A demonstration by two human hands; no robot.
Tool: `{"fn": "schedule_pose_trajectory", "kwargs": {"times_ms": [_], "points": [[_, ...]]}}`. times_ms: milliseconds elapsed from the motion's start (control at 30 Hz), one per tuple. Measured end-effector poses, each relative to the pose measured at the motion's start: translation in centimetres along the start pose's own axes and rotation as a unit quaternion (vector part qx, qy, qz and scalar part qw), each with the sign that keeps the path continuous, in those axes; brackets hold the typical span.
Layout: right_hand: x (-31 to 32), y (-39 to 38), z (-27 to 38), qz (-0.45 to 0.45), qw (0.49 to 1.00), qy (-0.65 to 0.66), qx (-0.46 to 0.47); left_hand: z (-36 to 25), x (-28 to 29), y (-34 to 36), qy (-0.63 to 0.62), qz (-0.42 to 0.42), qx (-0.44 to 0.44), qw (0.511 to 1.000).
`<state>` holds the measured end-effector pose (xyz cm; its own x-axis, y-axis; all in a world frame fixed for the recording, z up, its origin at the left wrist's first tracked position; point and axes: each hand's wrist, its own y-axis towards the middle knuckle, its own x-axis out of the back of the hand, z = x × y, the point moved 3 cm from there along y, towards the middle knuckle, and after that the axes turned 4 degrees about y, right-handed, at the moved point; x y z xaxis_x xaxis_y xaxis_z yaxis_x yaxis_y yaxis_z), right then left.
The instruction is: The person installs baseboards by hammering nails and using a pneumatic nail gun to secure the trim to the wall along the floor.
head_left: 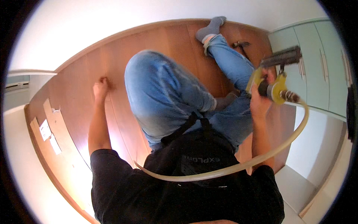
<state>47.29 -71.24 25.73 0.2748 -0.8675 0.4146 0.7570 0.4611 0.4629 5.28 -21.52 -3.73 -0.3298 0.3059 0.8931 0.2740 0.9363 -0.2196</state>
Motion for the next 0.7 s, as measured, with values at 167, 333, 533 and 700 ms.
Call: {"fn": "schedule_pose_trajectory", "kwargs": {"times_ms": [167,333,533,700], "points": [[-1.2,6.9,1.4,0.167,0.961,-0.213,0.051,4.5,1.5,-5.3,-0.042,-0.190,0.008,0.981],[-7.0,12.9,-3.1,0.330,0.882,-0.334,0.032,2.9,0.0,-12.4,0.031,-0.258,0.018,0.965],[-12.0,12.5,-15.8,0.439,0.766,-0.468,0.036,5.0,-2.3,-12.8,0.028,-0.206,0.044,0.977],[-12.9,11.6,-22.3,0.444,0.765,-0.466,0.040,5.4,-2.5,-13.1,0.057,-0.244,-0.019,0.968]]}}
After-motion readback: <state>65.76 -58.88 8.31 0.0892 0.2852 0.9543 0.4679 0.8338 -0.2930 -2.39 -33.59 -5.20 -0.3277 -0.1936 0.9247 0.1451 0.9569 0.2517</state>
